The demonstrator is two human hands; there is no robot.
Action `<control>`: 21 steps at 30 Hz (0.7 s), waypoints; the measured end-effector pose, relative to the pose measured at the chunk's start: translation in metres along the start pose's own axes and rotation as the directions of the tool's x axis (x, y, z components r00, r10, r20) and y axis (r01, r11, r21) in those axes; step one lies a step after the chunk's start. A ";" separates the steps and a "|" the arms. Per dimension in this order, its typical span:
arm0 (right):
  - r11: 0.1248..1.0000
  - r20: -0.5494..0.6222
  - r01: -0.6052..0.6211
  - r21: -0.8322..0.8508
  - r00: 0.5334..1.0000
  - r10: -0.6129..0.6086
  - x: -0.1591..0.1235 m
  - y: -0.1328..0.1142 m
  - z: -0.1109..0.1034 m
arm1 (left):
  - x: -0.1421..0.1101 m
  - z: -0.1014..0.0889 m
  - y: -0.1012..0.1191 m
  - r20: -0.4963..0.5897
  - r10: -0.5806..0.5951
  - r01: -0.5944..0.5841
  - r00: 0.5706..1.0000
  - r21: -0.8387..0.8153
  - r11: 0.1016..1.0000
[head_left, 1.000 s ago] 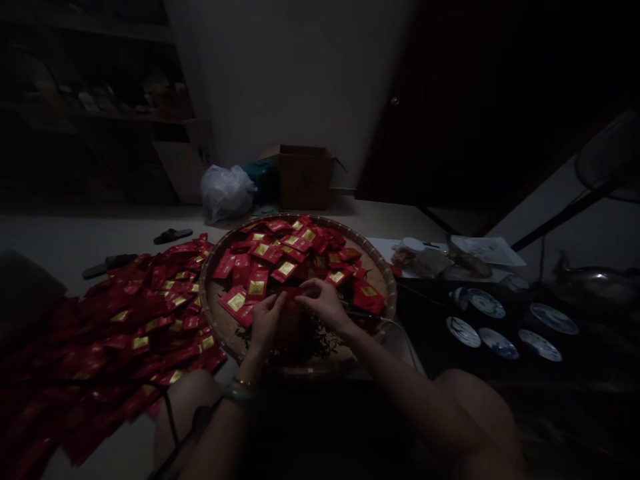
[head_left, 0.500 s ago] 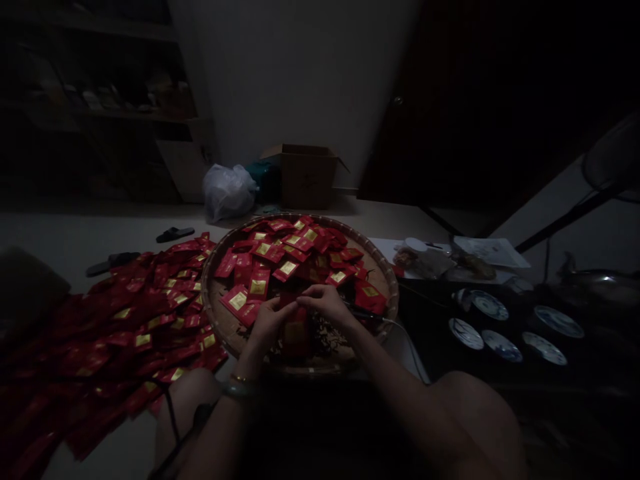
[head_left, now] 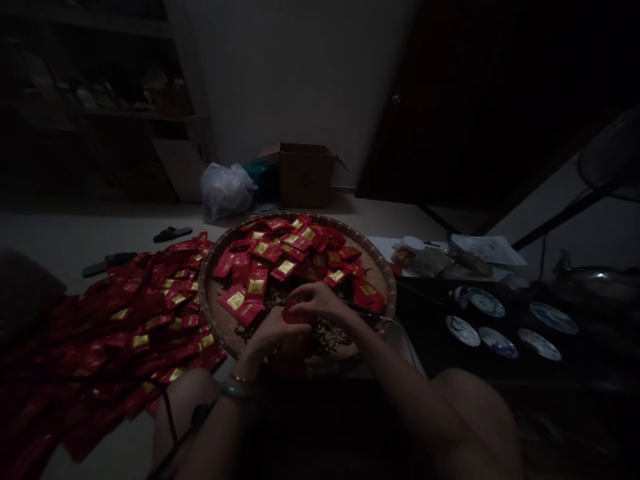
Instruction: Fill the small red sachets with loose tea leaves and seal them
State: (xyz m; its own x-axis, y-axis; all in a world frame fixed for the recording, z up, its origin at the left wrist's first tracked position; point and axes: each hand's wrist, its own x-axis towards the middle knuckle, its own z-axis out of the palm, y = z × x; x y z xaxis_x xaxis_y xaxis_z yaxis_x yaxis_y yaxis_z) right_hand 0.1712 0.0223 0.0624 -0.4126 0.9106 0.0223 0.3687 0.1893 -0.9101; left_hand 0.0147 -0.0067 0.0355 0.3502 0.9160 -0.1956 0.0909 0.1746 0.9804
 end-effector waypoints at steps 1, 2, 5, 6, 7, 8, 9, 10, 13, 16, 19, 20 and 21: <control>1.000 0.018 0.020 -0.014 1.000 -0.020 0.001 0.000 0.000 | 0.000 0.001 0.000 0.008 -0.003 0.003 1.000 0.024 1.000; 0.999 0.018 0.046 -0.025 0.999 -0.045 0.002 0.000 0.001 | 0.000 0.002 0.000 0.014 -0.003 0.003 1.000 0.038 0.999; 0.992 -0.042 0.116 -0.053 0.992 -0.118 0.006 0.002 0.002 | -0.001 0.005 -0.001 0.031 -0.023 0.022 0.999 0.039 0.999; 0.991 -0.060 0.124 -0.059 0.990 -0.127 0.007 0.004 0.002 | -0.002 0.005 0.000 0.032 -0.029 0.028 0.999 0.036 0.999; 0.990 -0.075 0.123 -0.063 0.989 -0.127 0.009 0.007 0.001 | -0.002 0.006 0.000 0.031 -0.031 0.030 0.999 0.032 0.999; 0.991 -0.095 0.116 -0.064 0.988 -0.122 0.010 0.011 -0.001 | -0.003 0.006 0.001 0.027 -0.030 0.029 0.999 0.025 0.999; 0.992 -0.123 0.104 -0.065 0.986 -0.112 0.010 0.015 -0.005 | -0.003 0.007 0.002 0.020 -0.024 0.024 1.000 0.009 1.000; 0.993 -0.160 0.091 -0.076 0.982 -0.102 0.009 0.021 -0.010 | -0.003 0.007 0.003 0.011 -0.023 0.023 1.000 -0.016 1.000; 0.968 -0.219 0.005 -0.251 0.974 -0.062 -0.004 0.042 -0.030 | -0.001 0.007 0.002 -0.030 -0.045 0.041 0.999 -0.123 0.992; 0.727 -0.126 -0.196 -0.658 0.980 0.151 -0.027 0.064 -0.046 | 0.002 0.007 -0.003 -0.076 -0.065 0.046 0.995 -0.230 0.972; 0.499 -0.107 -0.235 -0.834 0.956 0.272 -0.045 0.081 -0.048 | 0.005 0.007 -0.009 -0.096 -0.078 0.046 0.992 -0.301 0.953; 0.482 -0.104 -0.228 -0.846 0.957 0.269 -0.048 0.085 -0.047 | 0.006 0.007 -0.011 -0.097 -0.075 0.041 0.992 -0.310 0.950; 0.488 -0.103 -0.221 -0.844 0.961 0.255 -0.049 0.088 -0.046 | 0.007 0.007 -0.013 -0.096 -0.068 0.035 0.993 -0.310 0.950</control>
State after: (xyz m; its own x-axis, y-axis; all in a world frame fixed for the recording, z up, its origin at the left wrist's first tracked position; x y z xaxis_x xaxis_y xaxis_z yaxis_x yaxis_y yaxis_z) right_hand 0.2623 0.0113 0.0005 -0.2162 0.9617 -0.1683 0.9744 0.2015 -0.1001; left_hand 0.0227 -0.0055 0.0212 0.2522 0.9325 -0.2587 -0.1907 0.3100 0.9314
